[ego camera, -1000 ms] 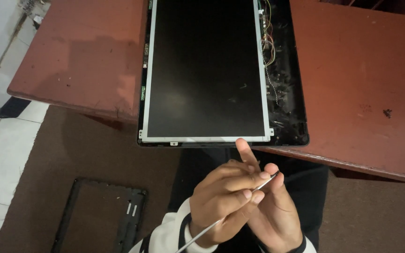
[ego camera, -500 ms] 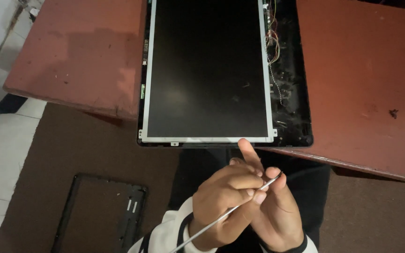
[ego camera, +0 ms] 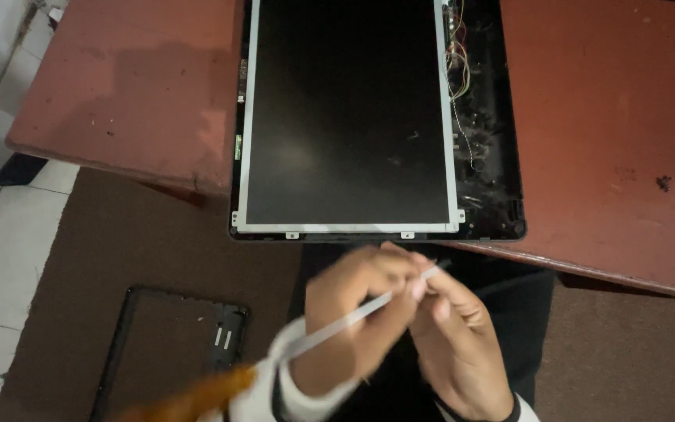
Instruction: The person uses a screwdriver to fasten screws into the bottom edge of a monitor panel. They then place a black plastic frame over the screen and flip the monitor over to continue fastening screws on the back.
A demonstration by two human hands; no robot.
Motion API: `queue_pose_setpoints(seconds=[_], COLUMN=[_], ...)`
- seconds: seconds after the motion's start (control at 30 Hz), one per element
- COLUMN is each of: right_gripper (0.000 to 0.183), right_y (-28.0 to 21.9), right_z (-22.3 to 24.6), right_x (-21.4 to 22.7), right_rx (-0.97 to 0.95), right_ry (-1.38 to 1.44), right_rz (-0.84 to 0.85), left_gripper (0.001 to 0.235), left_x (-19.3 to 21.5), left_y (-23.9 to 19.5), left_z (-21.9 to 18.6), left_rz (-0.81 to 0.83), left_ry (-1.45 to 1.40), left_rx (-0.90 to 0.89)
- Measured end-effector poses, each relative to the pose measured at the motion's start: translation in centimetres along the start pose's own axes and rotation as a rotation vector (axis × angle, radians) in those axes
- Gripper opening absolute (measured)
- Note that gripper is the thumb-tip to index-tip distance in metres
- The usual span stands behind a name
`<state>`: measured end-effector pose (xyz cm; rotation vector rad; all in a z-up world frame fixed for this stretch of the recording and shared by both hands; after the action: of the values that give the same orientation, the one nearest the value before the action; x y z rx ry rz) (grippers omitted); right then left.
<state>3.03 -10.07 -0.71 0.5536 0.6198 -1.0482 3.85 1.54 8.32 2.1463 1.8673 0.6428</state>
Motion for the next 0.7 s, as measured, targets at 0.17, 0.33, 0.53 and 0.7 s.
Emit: queue_pose_setpoints(seconds=[0.17, 0.33, 0.53, 0.7], right_gripper=[0.029, 0.011, 0.024, 0.032], right_y=[-1.8, -3.3, -0.1, 3.6], right_z=[2.6, 9.0, 12.8, 11.5], right_x=[4.9, 6.6, 1.6, -0.6], right_rx=[0.081, 0.362, 0.285, 0.187], right_ry=[-0.468, -0.755, -1.171, -1.243], right_rz=[-0.327, -0.482, -0.336, -0.126], left_gripper=[0.019, 0.027, 0.024, 0.018], left_x=[0.0, -2.7, -4.8, -5.0], left_y=[3.3, 5.5, 6.6, 6.7], left_z=[4.3, 7.6, 8.7, 9.2], left_rz=[0.300, 0.691, 0.845, 0.859], left_ry=[0.070, 0.311, 0.408, 0.402], left_rx=[0.165, 0.209, 0.159, 0.214])
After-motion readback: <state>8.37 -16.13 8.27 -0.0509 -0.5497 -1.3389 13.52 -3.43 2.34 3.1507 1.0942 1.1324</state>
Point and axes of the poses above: each hand's wrist, its own y-axis towards the middle knuckle, its own x-axis out of the back of the hand, z = x × y, the point moved 9 cm from there along y, towards the middle knuckle, and after that the axes turned 12 degrees about z, right-handed, at the moved point
